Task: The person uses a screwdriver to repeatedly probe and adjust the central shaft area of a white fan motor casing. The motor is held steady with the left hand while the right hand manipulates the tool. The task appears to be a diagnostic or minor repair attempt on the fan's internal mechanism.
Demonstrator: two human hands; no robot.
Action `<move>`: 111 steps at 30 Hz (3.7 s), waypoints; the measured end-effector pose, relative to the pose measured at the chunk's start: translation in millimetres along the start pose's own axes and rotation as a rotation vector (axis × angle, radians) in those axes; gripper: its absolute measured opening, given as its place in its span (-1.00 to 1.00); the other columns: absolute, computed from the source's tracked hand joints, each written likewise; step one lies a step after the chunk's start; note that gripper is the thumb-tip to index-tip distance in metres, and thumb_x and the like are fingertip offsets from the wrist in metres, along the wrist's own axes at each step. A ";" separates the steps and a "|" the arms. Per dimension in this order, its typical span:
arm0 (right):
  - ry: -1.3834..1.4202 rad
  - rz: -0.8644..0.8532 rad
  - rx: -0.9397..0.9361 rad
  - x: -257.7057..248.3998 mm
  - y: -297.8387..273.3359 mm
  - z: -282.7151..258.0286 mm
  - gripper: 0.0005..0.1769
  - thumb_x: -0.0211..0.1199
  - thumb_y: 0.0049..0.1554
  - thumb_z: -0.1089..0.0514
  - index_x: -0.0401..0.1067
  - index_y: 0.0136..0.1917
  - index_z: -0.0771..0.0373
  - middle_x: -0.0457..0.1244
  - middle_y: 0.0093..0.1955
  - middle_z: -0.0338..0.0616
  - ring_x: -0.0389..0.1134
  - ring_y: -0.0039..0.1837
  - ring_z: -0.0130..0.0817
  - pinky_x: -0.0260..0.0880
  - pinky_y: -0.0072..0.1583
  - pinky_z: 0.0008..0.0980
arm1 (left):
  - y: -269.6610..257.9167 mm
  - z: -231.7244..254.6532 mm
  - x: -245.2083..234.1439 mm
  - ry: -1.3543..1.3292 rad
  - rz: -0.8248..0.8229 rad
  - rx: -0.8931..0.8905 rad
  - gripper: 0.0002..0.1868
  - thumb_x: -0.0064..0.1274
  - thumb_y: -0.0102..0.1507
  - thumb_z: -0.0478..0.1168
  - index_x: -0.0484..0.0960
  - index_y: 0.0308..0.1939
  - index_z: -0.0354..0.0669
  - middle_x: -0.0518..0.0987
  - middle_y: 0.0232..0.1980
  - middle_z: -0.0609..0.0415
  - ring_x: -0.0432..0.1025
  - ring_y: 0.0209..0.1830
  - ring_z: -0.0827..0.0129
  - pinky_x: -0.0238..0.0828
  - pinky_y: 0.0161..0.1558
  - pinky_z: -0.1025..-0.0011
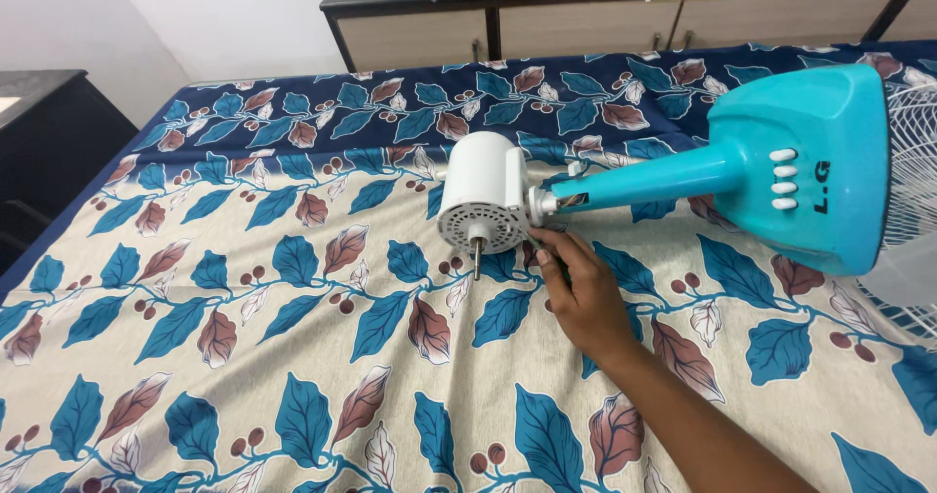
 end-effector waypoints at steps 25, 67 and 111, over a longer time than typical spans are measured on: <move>-0.236 0.264 -0.183 -3.9 20.1 1.8 -0.54 0.34 0.13 0.06 0.43 0.25 0.30 0.33 0.01 0.05 0.43 -0.07 -0.12 0.43 -0.09 -0.19 | -76.4 -106.2 140.9 -0.122 -0.545 -0.338 -0.04 0.33 -0.16 -0.46 0.37 0.32 0.08 0.07 0.63 -0.10 0.16 0.52 -0.18 0.44 0.25 0.04; 0.290 0.173 -0.181 13.7 11.2 8.7 -0.73 0.02 0.32 0.31 0.21 0.29 0.35 0.24 -0.06 -0.27 0.21 -0.10 -0.60 0.27 -0.05 -0.57 | -89.2 -90.7 170.0 -0.076 -0.005 -0.473 0.09 0.44 0.04 -0.42 0.16 0.57 -0.22 0.26 0.37 -0.10 0.48 -0.02 0.30 0.63 -0.07 0.42; 0.072 0.282 -0.379 -3.6 16.7 -4.3 -0.86 0.20 0.16 0.42 0.43 0.01 0.35 0.28 -0.14 -0.12 0.31 -0.07 -0.37 0.34 -0.01 -0.42 | -90.6 -94.5 171.9 -0.063 -0.001 -0.477 0.10 0.48 0.02 -0.35 0.17 0.56 -0.23 0.27 0.37 -0.08 0.49 -0.06 0.35 0.65 -0.08 0.44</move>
Point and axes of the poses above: each hand's wrist, its own y-axis towards the middle knuckle, its own x-axis out of the palm, z = x × y, the point moved 5 cm from there along y, towards the middle knuckle
